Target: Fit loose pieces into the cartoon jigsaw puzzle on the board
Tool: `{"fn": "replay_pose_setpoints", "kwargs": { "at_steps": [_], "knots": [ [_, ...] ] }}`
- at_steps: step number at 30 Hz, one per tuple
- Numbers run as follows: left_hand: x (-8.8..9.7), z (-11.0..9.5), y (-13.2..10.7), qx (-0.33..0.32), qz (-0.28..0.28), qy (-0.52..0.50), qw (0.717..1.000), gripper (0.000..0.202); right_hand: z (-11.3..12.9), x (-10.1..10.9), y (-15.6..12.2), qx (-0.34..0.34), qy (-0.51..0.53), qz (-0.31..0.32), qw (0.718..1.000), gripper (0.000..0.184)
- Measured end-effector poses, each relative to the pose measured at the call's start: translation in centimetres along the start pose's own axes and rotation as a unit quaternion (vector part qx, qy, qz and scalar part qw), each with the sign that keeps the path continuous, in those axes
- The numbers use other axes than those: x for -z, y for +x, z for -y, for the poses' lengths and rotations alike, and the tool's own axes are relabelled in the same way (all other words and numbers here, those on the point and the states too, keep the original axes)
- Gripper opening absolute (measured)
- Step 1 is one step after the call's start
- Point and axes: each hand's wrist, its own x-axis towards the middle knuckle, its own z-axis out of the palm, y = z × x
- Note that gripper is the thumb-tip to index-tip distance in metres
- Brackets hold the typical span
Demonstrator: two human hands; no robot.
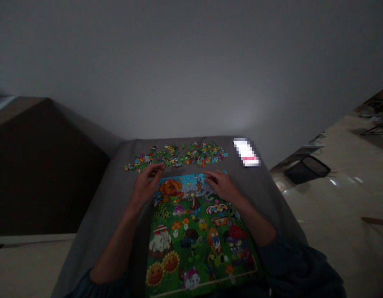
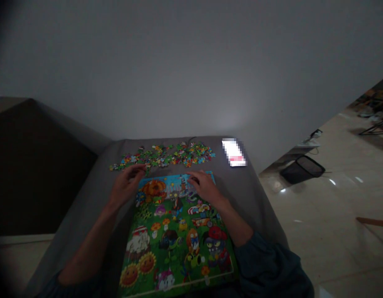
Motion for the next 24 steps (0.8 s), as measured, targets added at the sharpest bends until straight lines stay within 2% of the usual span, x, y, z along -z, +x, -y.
{"fn": "replay_pose_setpoints", "kwargs": {
  "at_steps": [8,17,24],
  "knots": [
    [-0.6,0.5,0.0,-0.060,0.014,0.101,0.993,0.034,-1.1,0.1,0.2,0.056,-0.115,-0.028,0.991,0.028],
    [-0.7,1.0,0.0,-0.083,0.015,0.147,0.985,0.031,-1.5,0.1,0.0,0.056,-0.185,-0.018,0.981,0.029],
    [-0.9,1.1,-0.1,-0.116,0.039,0.171,0.978,0.028,-1.2,0.2,0.0,0.054,-0.230,-0.001,0.972,0.033]
  ]
}}
